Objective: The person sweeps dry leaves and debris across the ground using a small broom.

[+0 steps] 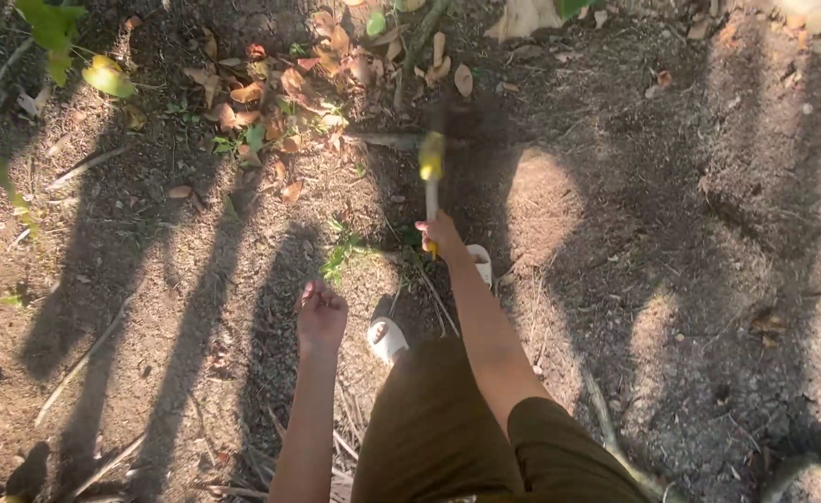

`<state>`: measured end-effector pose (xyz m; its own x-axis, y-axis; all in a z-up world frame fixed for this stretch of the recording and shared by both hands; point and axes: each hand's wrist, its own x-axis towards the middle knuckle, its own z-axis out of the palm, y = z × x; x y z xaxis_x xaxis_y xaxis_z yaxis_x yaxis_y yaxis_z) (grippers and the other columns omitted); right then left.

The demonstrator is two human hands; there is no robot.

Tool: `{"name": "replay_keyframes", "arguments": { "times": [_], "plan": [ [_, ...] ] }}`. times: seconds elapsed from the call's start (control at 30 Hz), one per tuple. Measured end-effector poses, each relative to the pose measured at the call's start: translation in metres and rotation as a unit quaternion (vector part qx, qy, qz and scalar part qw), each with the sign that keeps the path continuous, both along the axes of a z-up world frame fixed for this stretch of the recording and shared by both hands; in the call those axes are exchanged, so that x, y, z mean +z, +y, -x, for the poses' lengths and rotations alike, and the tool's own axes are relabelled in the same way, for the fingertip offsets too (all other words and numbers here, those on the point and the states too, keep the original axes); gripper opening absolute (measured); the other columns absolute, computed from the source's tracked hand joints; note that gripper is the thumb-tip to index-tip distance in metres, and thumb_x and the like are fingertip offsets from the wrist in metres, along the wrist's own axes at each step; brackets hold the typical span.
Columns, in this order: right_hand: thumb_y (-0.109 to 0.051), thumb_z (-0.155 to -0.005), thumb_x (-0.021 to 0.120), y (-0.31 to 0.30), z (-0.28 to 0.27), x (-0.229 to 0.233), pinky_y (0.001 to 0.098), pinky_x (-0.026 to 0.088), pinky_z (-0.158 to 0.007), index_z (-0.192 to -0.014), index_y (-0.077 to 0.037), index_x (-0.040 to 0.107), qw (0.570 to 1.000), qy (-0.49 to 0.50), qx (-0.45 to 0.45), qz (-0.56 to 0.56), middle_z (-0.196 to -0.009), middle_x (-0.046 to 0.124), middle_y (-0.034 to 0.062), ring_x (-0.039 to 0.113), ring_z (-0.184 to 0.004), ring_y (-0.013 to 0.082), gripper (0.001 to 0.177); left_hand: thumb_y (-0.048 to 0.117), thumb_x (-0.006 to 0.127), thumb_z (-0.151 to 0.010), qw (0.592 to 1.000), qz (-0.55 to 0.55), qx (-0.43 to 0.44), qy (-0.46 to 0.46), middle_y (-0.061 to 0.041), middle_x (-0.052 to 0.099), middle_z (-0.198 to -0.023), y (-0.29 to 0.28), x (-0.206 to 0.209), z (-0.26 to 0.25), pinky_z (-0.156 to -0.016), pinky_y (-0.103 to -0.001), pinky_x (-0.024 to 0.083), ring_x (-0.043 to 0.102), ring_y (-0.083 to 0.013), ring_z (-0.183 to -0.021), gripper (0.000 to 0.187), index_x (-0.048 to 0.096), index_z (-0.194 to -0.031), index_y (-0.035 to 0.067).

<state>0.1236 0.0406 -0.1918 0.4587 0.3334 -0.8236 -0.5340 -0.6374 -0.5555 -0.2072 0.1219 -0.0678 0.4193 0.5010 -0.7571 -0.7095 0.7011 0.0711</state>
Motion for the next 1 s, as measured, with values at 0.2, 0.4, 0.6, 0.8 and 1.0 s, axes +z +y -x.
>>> {"name": "replay_keyframes", "arguments": {
  "times": [0.2,0.4,0.6,0.8,1.0],
  "plan": [
    [-0.011,-0.100,0.070,-0.032,-0.080,0.062,0.0260,0.041,-0.043,-0.150,-0.011,0.046,0.977,0.012,0.104,-0.184,-0.067,0.056,0.0000,0.050,-0.050,0.0084,0.056,0.011,0.050,-0.106,0.998,-0.047,0.050,0.004,-0.003,0.068,-0.105,0.035,-0.011,-0.076,-0.079,-0.029,0.053,0.063,-0.0132,-0.084,0.014,0.064,-0.110,0.011],
    [-0.006,-0.097,0.059,-0.025,-0.108,-0.061,0.0321,0.042,-0.037,-0.156,-0.015,0.028,0.987,-0.158,0.021,0.013,-0.077,0.055,0.0090,0.050,-0.047,0.0158,0.067,0.015,0.053,-0.107,0.994,-0.037,0.096,-0.037,-0.009,0.069,-0.105,0.070,-0.064,-0.144,-0.083,-0.033,0.054,0.064,-0.0156,-0.084,0.012,0.062,-0.112,0.009],
    [0.000,-0.094,0.055,0.067,-0.075,-0.031,0.0354,0.047,-0.038,-0.160,-0.022,0.008,0.992,-0.098,0.061,0.048,-0.073,0.059,0.0122,0.055,-0.045,0.0182,0.084,0.021,0.055,-0.106,0.988,-0.076,0.117,-0.062,-0.010,0.071,-0.105,0.088,-0.167,-0.171,-0.073,-0.030,0.051,0.058,-0.0141,-0.073,0.012,0.055,-0.111,0.011],
    [-0.014,-0.095,0.068,0.052,-0.169,0.004,0.0234,0.033,-0.035,-0.159,-0.024,0.039,0.994,0.017,0.050,-0.094,-0.064,0.049,0.0013,0.040,-0.042,0.0081,0.071,0.022,0.055,-0.106,0.992,-0.051,0.111,-0.025,-0.004,0.066,-0.105,0.120,-0.182,-0.221,-0.072,-0.029,0.048,0.053,-0.0106,-0.072,0.013,0.055,-0.115,0.013],
    [-0.002,-0.095,0.063,-0.011,-0.301,-0.078,0.0275,0.052,-0.044,-0.160,-0.020,0.026,0.971,-0.226,0.059,0.051,-0.094,0.063,0.0095,0.057,-0.057,0.0144,0.077,0.020,0.056,-0.104,0.993,-0.069,0.098,-0.003,-0.004,0.064,-0.106,0.121,-0.201,-0.252,-0.073,-0.029,0.047,0.054,-0.0109,-0.074,0.012,0.055,-0.113,0.013]
  ]
}}
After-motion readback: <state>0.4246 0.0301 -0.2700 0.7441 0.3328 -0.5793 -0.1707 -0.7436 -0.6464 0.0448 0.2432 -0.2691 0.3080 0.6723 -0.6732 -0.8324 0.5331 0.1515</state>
